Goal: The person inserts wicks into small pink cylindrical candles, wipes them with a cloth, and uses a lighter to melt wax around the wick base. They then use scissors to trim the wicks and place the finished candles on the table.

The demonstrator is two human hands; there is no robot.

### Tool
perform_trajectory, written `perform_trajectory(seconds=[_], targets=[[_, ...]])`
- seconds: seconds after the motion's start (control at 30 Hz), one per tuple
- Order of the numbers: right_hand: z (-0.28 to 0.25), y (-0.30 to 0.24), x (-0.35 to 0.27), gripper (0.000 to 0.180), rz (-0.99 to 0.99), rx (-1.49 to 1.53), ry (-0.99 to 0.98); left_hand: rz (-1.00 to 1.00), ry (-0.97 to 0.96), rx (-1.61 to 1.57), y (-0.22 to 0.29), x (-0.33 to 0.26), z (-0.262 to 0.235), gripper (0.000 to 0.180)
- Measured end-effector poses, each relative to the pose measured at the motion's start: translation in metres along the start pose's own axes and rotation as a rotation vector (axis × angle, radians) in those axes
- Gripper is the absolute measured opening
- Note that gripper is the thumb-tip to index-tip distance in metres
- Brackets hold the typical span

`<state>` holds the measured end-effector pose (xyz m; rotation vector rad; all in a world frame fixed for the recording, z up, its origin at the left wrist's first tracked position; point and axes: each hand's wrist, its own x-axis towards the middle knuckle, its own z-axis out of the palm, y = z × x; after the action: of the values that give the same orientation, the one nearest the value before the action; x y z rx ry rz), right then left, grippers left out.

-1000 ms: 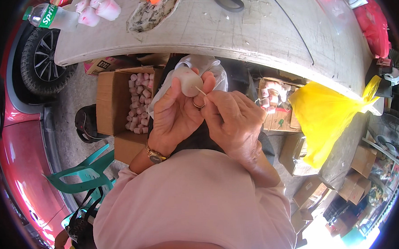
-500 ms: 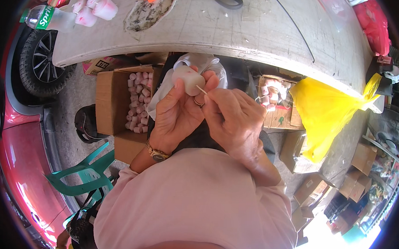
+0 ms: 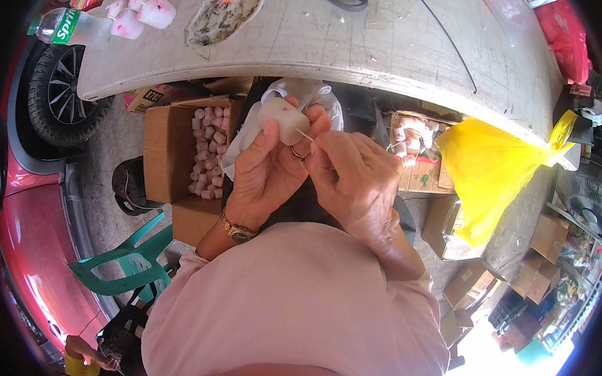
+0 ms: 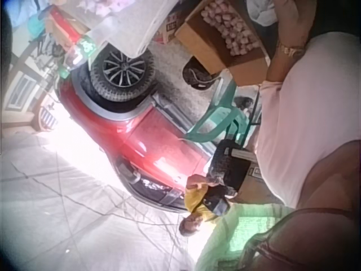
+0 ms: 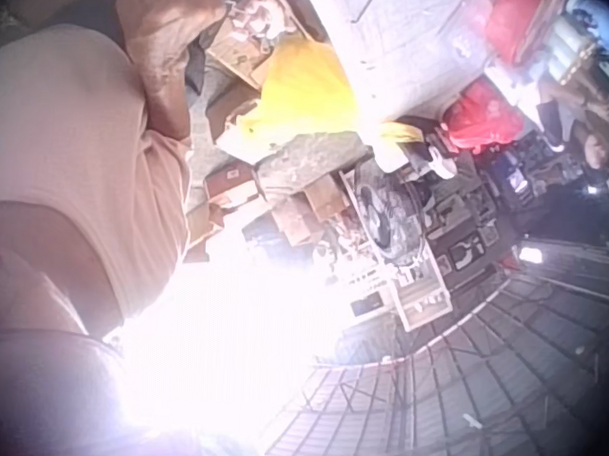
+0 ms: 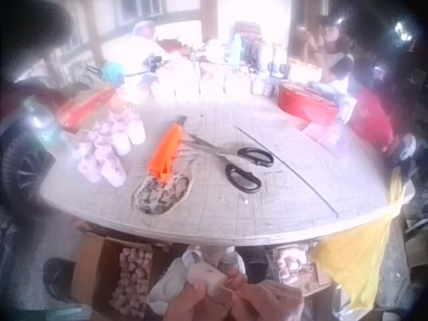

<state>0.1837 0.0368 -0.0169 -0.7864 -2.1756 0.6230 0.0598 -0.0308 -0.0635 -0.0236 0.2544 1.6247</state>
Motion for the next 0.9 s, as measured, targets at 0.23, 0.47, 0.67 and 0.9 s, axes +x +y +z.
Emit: perform_trajectory(seconds=[0.23,0.47,0.67,0.9], targets=[[0.000,0.001,-0.001,0.016,0.029,-0.007,-0.021,0.065,-0.049,0.123,-0.001,0.001,0.000,0.036],[0.004,-0.001,-0.001,0.012,0.124,0.124,0.016,0.061,-0.027,0.154,-0.002,0.001,0.001,0.038],[-0.005,0.001,0.000,0.014,0.118,0.128,-0.018,-0.006,-0.014,0.033,0.000,0.001,-0.002,0.049],[-0.014,0.001,0.000,0.023,0.032,0.114,0.072,-0.092,-0.101,-0.127,0.005,-0.002,0.005,0.060]])
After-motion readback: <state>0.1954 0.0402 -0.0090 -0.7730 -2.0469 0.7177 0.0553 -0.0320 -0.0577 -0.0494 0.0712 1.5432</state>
